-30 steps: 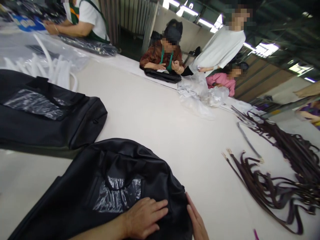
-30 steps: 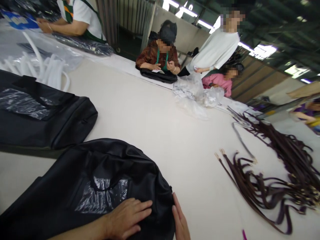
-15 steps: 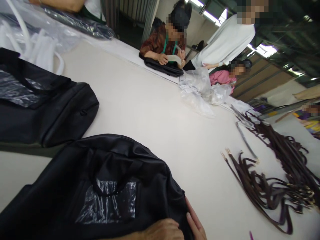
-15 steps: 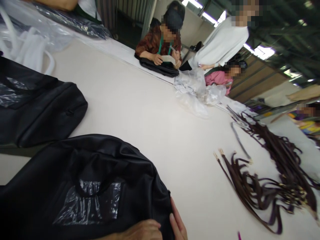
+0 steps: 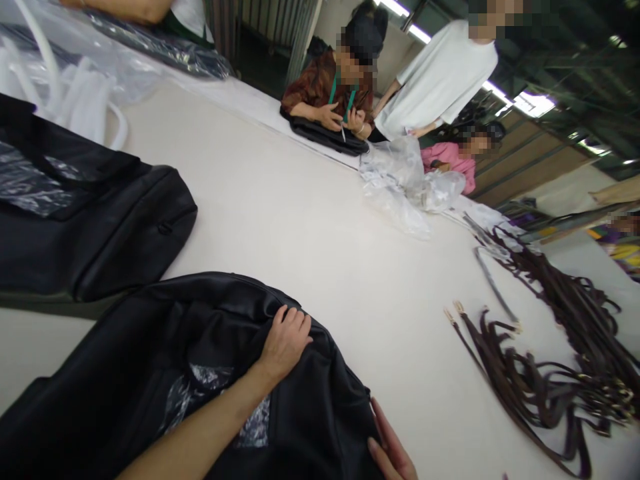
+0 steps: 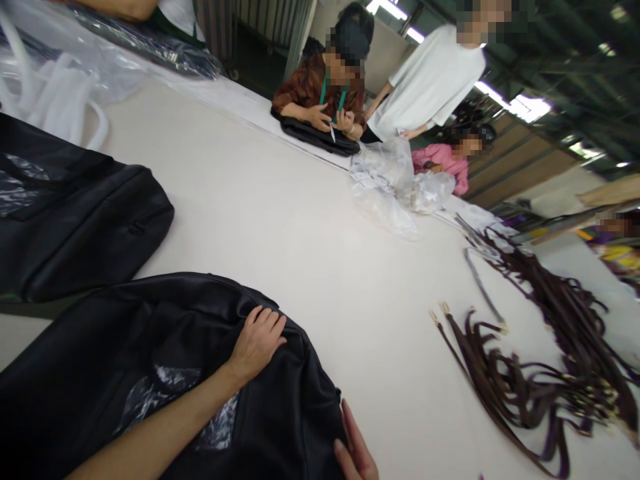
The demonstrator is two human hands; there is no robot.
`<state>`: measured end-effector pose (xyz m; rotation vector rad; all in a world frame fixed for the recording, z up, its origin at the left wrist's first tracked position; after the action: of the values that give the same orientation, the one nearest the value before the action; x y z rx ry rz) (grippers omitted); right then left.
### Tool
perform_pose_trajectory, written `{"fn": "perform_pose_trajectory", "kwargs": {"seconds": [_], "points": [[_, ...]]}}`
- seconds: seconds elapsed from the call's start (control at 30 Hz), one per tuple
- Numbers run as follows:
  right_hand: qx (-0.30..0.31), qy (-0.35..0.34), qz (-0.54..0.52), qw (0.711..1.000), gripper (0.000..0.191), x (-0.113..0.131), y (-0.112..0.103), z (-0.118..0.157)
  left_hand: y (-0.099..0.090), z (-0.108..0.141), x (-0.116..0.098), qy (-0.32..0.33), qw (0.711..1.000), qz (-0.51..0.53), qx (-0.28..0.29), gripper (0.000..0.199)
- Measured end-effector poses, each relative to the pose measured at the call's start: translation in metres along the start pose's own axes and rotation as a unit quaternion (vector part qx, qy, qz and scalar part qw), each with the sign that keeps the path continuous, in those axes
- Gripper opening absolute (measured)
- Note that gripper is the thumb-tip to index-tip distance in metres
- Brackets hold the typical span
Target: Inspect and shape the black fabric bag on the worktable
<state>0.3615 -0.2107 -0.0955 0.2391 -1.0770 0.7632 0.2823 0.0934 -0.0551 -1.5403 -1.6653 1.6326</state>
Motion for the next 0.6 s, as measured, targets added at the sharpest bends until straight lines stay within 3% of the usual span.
{"fn": "perform_pose_trajectory", "kwargs": {"seconds": [0.03,0.07,0.13,0.27,0.37,0.5,0.6], "points": [[0.009,0.006,0.019,1.0,0.063,0.004,0.002,0.0,0.003,-0.002,0.001,0.016,1.0,0.013,-0.006,0.011],[0.015,0.011,0.043,0.999,0.065,0.007,0.003,0.0,0.004,-0.002,0.001,0.03,0.999,0.025,-0.009,0.009],[0.013,0.016,0.076,0.997,0.066,0.011,0.004,0.001,-0.001,-0.002,0.004,0.044,0.997,0.051,-0.026,0.021],[0.019,-0.006,0.085,0.996,0.063,0.012,0.001,0.003,-0.029,0.002,0.015,0.031,0.979,0.173,-0.099,0.034],[0.09,-0.017,0.105,0.99,0.059,0.017,0.011,0.007,-0.041,0.004,0.02,0.024,0.962,0.252,-0.104,0.033],[0.245,-0.023,0.142,0.959,0.061,0.046,0.065,0.014,-0.045,0.001,0.022,0.02,0.949,0.302,-0.09,0.026],[0.28,-0.046,0.21,0.936,0.057,0.077,0.111,0.011,-0.044,-0.001,0.025,0.012,0.946,0.314,-0.08,0.025]]}}
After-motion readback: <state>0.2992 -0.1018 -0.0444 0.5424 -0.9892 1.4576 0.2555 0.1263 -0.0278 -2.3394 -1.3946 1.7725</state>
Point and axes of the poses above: each hand's wrist, its own z-axis away from the middle knuckle, its own y-axis out of the palm, x = y × z, the point moved 8 cm from there along -z, towards the middle knuckle, and after that the axes turned 2 degrees about -y, right-handed, at the moved point
